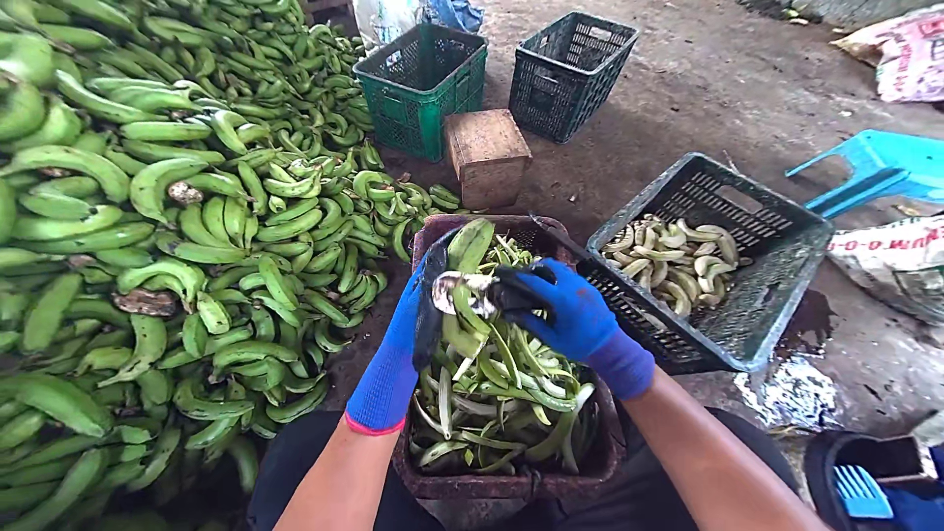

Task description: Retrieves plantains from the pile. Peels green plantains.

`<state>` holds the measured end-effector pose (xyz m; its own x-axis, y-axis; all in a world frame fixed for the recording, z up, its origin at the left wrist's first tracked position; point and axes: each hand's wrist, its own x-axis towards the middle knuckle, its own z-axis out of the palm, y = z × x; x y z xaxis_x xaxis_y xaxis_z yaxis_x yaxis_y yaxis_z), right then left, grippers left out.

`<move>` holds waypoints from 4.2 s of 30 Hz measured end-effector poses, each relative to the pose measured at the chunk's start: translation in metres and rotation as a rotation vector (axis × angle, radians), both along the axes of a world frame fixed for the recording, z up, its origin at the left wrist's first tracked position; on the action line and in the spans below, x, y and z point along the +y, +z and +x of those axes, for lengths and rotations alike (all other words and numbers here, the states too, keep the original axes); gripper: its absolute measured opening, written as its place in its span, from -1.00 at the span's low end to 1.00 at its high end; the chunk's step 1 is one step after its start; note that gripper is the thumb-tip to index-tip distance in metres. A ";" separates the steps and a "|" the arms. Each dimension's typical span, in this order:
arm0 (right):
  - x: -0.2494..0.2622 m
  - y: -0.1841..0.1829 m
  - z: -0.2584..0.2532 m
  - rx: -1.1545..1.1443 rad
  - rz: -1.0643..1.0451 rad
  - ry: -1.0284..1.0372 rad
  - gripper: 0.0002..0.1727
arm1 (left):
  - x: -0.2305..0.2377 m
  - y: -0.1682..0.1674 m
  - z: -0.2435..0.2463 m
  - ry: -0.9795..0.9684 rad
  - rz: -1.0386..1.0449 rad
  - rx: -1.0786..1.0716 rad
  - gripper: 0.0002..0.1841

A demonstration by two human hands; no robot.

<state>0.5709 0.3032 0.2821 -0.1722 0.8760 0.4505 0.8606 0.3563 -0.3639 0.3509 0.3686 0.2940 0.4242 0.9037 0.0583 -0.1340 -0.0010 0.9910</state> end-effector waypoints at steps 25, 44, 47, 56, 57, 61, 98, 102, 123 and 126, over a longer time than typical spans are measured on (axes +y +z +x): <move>-0.004 0.008 0.009 0.216 -0.185 -0.028 -0.34 | 0.003 -0.002 -0.015 -0.110 -0.383 -0.223 -0.64; -0.003 -0.003 -0.006 0.025 0.000 0.106 -0.39 | 0.005 -0.011 0.000 0.354 -0.102 -0.195 -0.52; 0.005 0.001 -0.005 0.038 -0.010 0.112 -0.39 | 0.000 -0.003 0.002 0.387 -0.066 -0.221 -0.53; 0.021 0.006 0.012 0.244 -0.283 -0.078 -0.47 | -0.010 -0.003 0.000 -0.245 -0.130 0.228 -0.55; 0.017 0.003 0.006 0.227 -0.260 -0.073 -0.45 | -0.005 -0.013 -0.001 -0.129 -0.153 0.139 -0.60; 0.004 -0.014 -0.013 0.104 -0.044 0.036 -0.36 | 0.009 -0.017 -0.001 0.288 -0.281 -0.312 -0.60; 0.005 -0.018 -0.004 -0.068 0.127 0.143 -0.39 | 0.013 -0.022 -0.005 -0.014 -0.538 -0.376 -0.59; 0.004 -0.013 -0.003 -0.128 0.224 0.100 -0.48 | 0.016 -0.016 -0.004 -0.045 -0.648 -0.575 -0.51; 0.002 -0.013 0.003 0.004 -0.013 0.232 -0.34 | 0.015 -0.009 -0.016 -0.119 -0.498 -0.455 -0.60; 0.006 -0.007 0.001 -0.014 -0.046 0.166 -0.36 | -0.001 0.000 -0.008 -0.016 -0.353 -0.218 -0.64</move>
